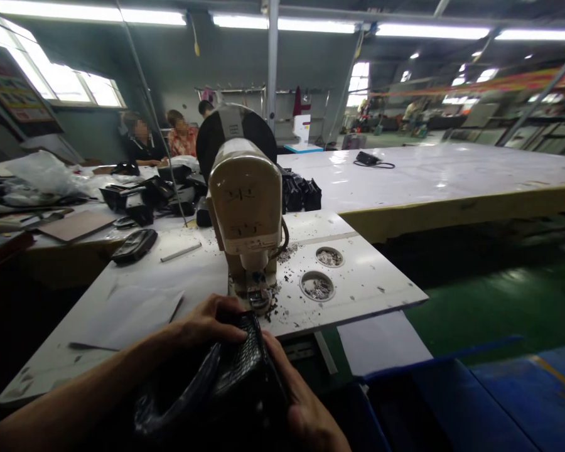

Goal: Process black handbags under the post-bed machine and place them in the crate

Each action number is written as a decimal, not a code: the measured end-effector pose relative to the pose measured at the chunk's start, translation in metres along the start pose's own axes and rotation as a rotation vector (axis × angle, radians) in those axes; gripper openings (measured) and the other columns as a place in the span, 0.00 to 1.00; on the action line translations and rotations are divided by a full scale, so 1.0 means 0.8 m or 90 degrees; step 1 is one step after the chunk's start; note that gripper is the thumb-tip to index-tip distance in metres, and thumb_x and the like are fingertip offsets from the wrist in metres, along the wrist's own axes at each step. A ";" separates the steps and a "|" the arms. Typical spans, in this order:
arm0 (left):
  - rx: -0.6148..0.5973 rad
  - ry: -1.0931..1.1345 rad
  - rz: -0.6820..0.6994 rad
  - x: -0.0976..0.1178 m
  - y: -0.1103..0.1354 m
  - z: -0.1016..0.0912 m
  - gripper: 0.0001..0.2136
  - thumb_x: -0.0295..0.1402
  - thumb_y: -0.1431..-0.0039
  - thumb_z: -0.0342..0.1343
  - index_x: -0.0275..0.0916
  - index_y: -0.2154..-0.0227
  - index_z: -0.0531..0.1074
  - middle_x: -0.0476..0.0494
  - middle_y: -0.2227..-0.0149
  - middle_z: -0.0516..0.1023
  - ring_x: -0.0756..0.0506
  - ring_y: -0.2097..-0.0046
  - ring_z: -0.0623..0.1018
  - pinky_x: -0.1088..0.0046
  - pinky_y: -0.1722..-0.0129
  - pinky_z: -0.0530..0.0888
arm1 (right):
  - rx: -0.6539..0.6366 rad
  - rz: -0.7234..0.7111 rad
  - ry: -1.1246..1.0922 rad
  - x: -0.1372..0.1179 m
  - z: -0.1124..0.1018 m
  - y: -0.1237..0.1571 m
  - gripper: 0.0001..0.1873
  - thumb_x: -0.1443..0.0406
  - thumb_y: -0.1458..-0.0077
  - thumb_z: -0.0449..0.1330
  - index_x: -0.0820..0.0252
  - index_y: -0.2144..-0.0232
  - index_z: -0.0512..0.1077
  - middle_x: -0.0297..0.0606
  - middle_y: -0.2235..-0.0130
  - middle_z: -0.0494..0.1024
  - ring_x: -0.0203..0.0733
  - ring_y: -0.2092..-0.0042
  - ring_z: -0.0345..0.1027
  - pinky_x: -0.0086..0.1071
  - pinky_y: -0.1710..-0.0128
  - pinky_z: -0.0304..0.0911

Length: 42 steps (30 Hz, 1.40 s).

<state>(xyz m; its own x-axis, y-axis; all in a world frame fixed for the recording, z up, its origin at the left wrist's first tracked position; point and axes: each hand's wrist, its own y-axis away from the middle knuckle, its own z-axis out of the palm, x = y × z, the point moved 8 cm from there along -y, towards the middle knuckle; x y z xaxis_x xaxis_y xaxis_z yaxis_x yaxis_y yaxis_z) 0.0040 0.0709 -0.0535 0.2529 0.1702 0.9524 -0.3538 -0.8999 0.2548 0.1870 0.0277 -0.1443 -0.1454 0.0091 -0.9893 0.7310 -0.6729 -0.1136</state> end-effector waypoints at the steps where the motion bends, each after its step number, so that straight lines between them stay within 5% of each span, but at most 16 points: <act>1: 0.001 0.009 -0.003 -0.001 -0.001 0.000 0.16 0.43 0.52 0.73 0.37 0.64 0.84 0.45 0.67 0.82 0.44 0.65 0.79 0.70 0.64 0.73 | 0.001 0.004 0.012 0.002 -0.002 0.002 0.70 0.25 0.64 0.61 0.48 0.26 0.51 0.41 0.23 0.50 0.70 0.24 0.34 0.57 0.26 0.35; 4: 0.020 0.012 -0.006 -0.006 -0.008 -0.004 0.17 0.43 0.54 0.74 0.36 0.65 0.84 0.45 0.67 0.83 0.44 0.66 0.79 0.70 0.64 0.73 | 0.061 0.019 0.044 0.019 -0.014 0.005 0.73 0.28 0.69 0.68 0.46 0.26 0.51 0.42 0.24 0.50 0.72 0.25 0.37 0.58 0.26 0.38; 9: 0.048 -0.052 -0.012 -0.014 -0.020 -0.014 0.17 0.45 0.52 0.73 0.37 0.65 0.84 0.45 0.65 0.82 0.43 0.63 0.79 0.70 0.61 0.72 | 0.100 0.026 0.068 0.039 -0.016 0.007 0.56 0.34 0.50 0.63 0.47 0.27 0.53 0.42 0.25 0.53 0.71 0.26 0.43 0.59 0.28 0.44; 18: 0.036 -0.208 -0.036 0.002 -0.036 -0.029 0.16 0.46 0.54 0.74 0.43 0.66 0.86 0.50 0.65 0.78 0.44 0.61 0.76 0.71 0.64 0.66 | 0.112 -0.016 0.076 -0.021 0.004 -0.029 0.48 0.41 0.49 0.65 0.50 0.31 0.61 0.44 0.32 0.65 0.68 0.32 0.57 0.53 0.32 0.54; 25: 0.021 -0.227 -0.059 0.001 -0.054 -0.042 0.16 0.46 0.54 0.73 0.41 0.66 0.85 0.51 0.67 0.77 0.45 0.62 0.75 0.72 0.65 0.66 | 0.139 -0.041 0.105 -0.025 -0.003 -0.048 0.42 0.49 0.48 0.66 0.50 0.33 0.62 0.43 0.41 0.71 0.63 0.39 0.64 0.48 0.39 0.62; 37: -0.002 -0.161 -0.086 -0.002 -0.060 -0.044 0.16 0.44 0.54 0.73 0.40 0.65 0.85 0.48 0.65 0.80 0.43 0.61 0.77 0.72 0.63 0.70 | 0.147 -0.018 0.152 -0.034 0.000 -0.058 0.31 0.44 0.45 0.63 0.53 0.45 0.72 0.41 0.52 0.72 0.54 0.52 0.69 0.43 0.52 0.67; 42: -0.024 -0.131 -0.064 -0.008 -0.054 -0.025 0.16 0.45 0.55 0.74 0.39 0.70 0.84 0.49 0.66 0.78 0.43 0.62 0.77 0.71 0.64 0.70 | 0.163 0.021 0.144 -0.030 0.007 -0.039 0.36 0.39 0.47 0.63 0.50 0.43 0.71 0.42 0.51 0.72 0.56 0.52 0.70 0.44 0.52 0.68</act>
<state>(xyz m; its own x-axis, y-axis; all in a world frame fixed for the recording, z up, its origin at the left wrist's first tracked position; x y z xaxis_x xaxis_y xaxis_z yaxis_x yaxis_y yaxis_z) -0.0006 0.1165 -0.0670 0.4655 0.1688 0.8688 -0.3503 -0.8663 0.3560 0.1644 0.0445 -0.1165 0.0486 0.1287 -0.9905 0.5373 -0.8393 -0.0827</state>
